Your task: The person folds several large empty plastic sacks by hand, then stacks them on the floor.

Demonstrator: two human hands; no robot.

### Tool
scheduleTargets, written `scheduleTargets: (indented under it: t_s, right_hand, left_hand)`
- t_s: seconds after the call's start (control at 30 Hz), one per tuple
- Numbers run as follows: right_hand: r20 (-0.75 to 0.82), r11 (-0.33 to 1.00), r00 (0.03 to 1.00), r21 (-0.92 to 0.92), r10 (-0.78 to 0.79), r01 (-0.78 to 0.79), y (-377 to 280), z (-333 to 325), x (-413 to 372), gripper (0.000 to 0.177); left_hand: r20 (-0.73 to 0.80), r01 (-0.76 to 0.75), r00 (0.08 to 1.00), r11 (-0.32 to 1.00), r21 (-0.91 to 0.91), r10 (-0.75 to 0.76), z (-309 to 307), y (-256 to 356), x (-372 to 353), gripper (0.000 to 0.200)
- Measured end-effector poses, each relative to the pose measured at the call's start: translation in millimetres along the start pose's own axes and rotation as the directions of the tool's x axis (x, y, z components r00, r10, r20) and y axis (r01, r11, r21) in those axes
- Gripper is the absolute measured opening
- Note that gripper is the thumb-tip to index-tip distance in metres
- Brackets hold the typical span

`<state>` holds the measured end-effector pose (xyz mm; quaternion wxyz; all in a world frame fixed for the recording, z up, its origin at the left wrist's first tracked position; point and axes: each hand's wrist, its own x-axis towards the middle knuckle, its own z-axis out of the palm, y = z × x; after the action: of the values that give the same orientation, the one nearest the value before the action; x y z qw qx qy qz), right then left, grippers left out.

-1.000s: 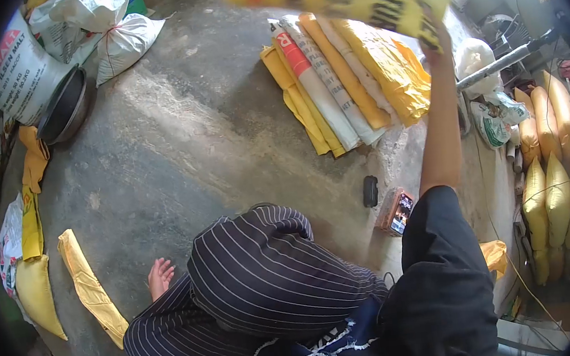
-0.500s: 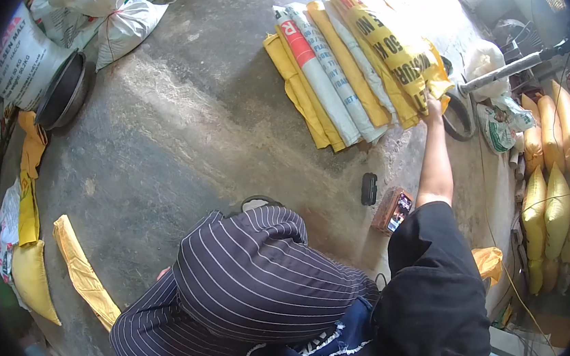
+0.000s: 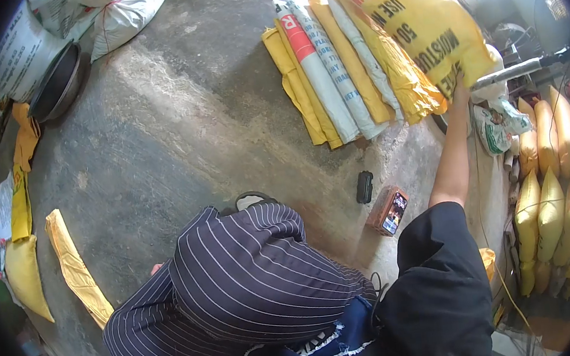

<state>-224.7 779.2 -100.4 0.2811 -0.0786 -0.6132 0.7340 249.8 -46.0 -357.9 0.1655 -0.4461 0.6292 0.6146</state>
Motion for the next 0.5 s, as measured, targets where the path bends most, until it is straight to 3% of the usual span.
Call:
scheduleTargets:
  t_s: [0.07,0.13,0.17,0.27,0.3,0.4,0.5]
  right_hand:
    - [-0.05,0.952,0.998,-0.307,-0.031,0.014,57,-51,15,0.043]
    - [-0.294,0.629,0.947,-0.714,0.129,-0.308,61,-43,-14,0.04]
    - [-0.363,0.51,0.919,-0.768,0.153,-0.388,73,-52,-16,0.046]
    - [-0.425,0.411,0.903,-0.812,0.068,-0.414,107,-84,11,0.068]
    - [-0.422,0.39,0.906,-0.83,0.029,-0.399,115,-91,21,0.075]
    - [-0.275,0.14,0.953,-0.956,-0.129,-0.257,75,-46,0,0.073]
    - [-0.077,0.038,0.993,-0.997,-0.084,-0.074,55,-19,-3,0.074]
  left_hand:
    - [0.001,0.003,1.0,1.0,0.012,-0.003,1,-5,0,0.038]
    - [0.0,0.004,1.0,1.0,0.03,-0.004,2,-7,-7,0.037]
    - [-0.003,0.007,1.0,0.999,0.04,-0.007,0,-13,-9,0.037]
    - [-0.01,0.013,1.0,0.997,0.072,-0.013,-1,-18,-19,0.037]
    - [-0.009,0.007,1.0,0.996,0.092,-0.006,-1,-17,-18,0.036]
    - [-0.003,0.009,1.0,0.99,0.144,-0.008,-3,-13,-19,0.036]
    - [0.008,-0.003,1.0,0.977,0.213,0.001,-4,-10,-23,0.035]
